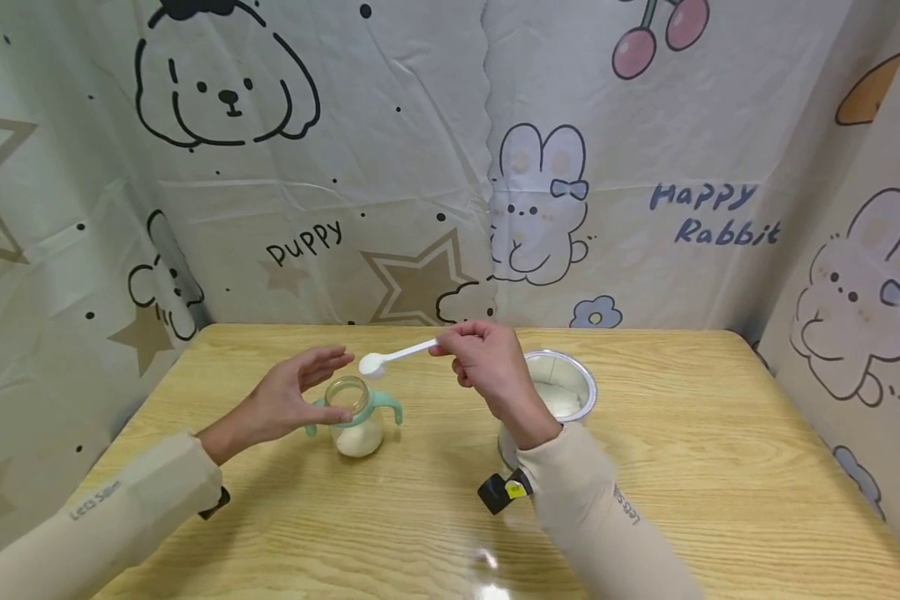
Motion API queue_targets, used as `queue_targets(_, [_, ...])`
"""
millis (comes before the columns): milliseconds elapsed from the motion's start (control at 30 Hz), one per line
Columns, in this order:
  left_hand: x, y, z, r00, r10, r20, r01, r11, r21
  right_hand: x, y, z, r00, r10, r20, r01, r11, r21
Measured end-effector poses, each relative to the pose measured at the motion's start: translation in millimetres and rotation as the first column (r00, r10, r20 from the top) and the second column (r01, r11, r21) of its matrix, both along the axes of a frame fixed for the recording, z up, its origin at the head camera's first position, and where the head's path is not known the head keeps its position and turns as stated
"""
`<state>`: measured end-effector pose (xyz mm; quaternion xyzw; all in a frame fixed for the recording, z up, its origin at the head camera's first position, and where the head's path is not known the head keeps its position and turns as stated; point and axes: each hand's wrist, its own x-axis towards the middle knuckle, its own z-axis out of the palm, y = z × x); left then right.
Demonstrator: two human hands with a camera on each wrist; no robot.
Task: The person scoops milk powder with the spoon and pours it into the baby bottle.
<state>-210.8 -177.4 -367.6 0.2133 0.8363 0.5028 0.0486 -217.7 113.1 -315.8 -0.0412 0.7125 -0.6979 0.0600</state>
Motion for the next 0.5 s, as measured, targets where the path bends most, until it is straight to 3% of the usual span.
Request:
queue_targets(233, [-1.0, -1.3, -8.9, 0.999, 0.002, 0.033, -0.003, 1.0, 0.026, -0.4, -17.9, -3.6, 1.0, -0.003, 0.005, 0.003, 1.0, 0.003])
queue_targets(500, [-2.3, -0.8, -16.6, 0.999, 0.022, 0.026, -0.022, 1.0, 0.015, -3.3, -29.4, -12.1, 1.0, 0.004, 0.005, -0.004, 1.0, -0.015])
